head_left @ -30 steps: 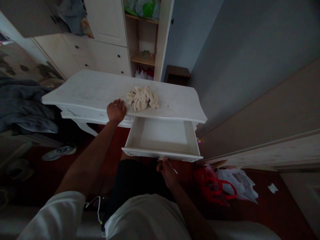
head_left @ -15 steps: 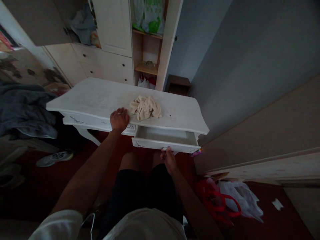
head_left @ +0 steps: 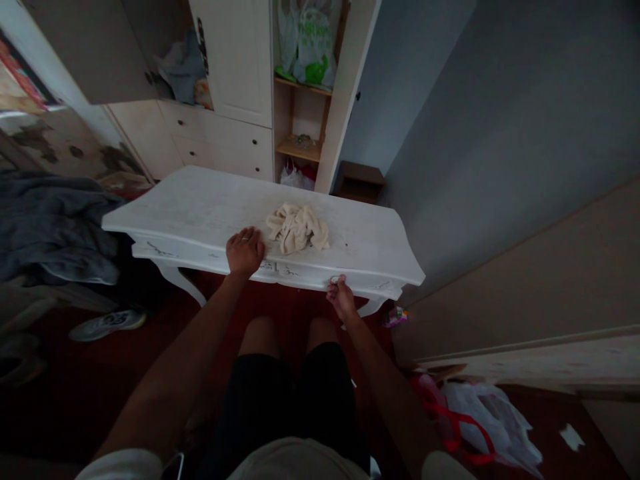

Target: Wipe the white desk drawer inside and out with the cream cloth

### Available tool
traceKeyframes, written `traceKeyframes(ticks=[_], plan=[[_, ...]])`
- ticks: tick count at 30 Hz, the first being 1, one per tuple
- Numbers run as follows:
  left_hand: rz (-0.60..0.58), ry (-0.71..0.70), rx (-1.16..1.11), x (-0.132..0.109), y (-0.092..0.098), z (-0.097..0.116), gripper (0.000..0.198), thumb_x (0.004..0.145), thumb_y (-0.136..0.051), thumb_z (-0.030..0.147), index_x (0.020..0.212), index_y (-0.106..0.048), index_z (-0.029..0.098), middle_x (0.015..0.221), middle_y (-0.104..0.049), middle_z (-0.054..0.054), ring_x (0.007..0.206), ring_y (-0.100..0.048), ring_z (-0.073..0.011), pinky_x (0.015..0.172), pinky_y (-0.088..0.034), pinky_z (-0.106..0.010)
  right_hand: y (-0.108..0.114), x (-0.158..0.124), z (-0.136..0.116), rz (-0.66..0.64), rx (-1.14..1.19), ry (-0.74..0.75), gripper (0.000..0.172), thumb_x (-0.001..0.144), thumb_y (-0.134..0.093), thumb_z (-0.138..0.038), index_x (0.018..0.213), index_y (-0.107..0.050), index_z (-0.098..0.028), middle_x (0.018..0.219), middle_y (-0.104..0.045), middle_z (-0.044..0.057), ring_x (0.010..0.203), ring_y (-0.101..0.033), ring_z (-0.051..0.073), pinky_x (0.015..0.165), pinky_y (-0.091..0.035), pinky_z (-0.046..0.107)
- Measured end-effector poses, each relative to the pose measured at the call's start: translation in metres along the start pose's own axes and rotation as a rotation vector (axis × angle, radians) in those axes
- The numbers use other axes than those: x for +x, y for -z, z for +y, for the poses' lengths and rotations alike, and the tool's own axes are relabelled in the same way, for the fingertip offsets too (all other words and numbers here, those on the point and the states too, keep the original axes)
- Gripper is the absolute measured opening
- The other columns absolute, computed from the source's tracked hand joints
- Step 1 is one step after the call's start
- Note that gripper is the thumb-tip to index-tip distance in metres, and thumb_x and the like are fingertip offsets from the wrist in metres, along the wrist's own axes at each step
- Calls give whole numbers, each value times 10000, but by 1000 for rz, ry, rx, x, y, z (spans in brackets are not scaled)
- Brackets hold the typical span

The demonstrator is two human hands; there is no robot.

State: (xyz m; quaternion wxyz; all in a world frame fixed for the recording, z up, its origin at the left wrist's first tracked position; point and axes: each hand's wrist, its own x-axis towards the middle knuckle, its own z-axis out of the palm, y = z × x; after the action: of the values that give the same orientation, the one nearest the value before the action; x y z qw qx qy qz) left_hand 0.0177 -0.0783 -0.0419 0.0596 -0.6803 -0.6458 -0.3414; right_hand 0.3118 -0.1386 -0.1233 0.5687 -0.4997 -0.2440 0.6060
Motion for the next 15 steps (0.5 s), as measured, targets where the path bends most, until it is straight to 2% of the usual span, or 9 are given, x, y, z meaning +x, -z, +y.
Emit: traceKeyframes(ticks=[7, 9, 13, 15], plan=[[-12, -5, 26, 0, 1, 1, 441, 937, -353, 313, 1252, -630, 177, 1395, -580, -141, 1354, -464, -288, 1120, -283, -471, 4, 6, -7, 3, -83, -57, 529, 825, -566, -703, 792, -652, -182, 586, -641, -4, 479, -528, 95, 502, -455, 225], [-19, -10, 51, 1, 1, 1, 446, 938, -348, 303, 1256, -628, 167, 1399, -577, -142, 1351, -467, -290, 1118, -283, -467, 7, 4, -13, -20, -135, -118, 545, 871, -510, -691, 816, -667, -172, 622, -677, 23, 494, -558, 107, 518, -476, 236], [-33, -15, 67, 1, 3, 1, 458, 941, -342, 303, 1266, -623, 145, 1404, -569, -155, 1353, -462, -293, 1117, -284, -463, 19, -7, -42, -166, -437, -325, 666, 936, -301, -706, 874, -685, -166, 769, -756, 92, 551, -610, 124, 518, -475, 231], [-38, -10, 51, 1, 4, 2, 457, 939, -345, 302, 1268, -621, 148, 1406, -566, -156, 1357, -457, -295, 1119, -279, -469, 27, -13, -68, -263, -601, -313, 640, 925, -345, -705, 876, -697, -173, 773, -762, 90, 549, -602, 119, 494, -441, 210]])
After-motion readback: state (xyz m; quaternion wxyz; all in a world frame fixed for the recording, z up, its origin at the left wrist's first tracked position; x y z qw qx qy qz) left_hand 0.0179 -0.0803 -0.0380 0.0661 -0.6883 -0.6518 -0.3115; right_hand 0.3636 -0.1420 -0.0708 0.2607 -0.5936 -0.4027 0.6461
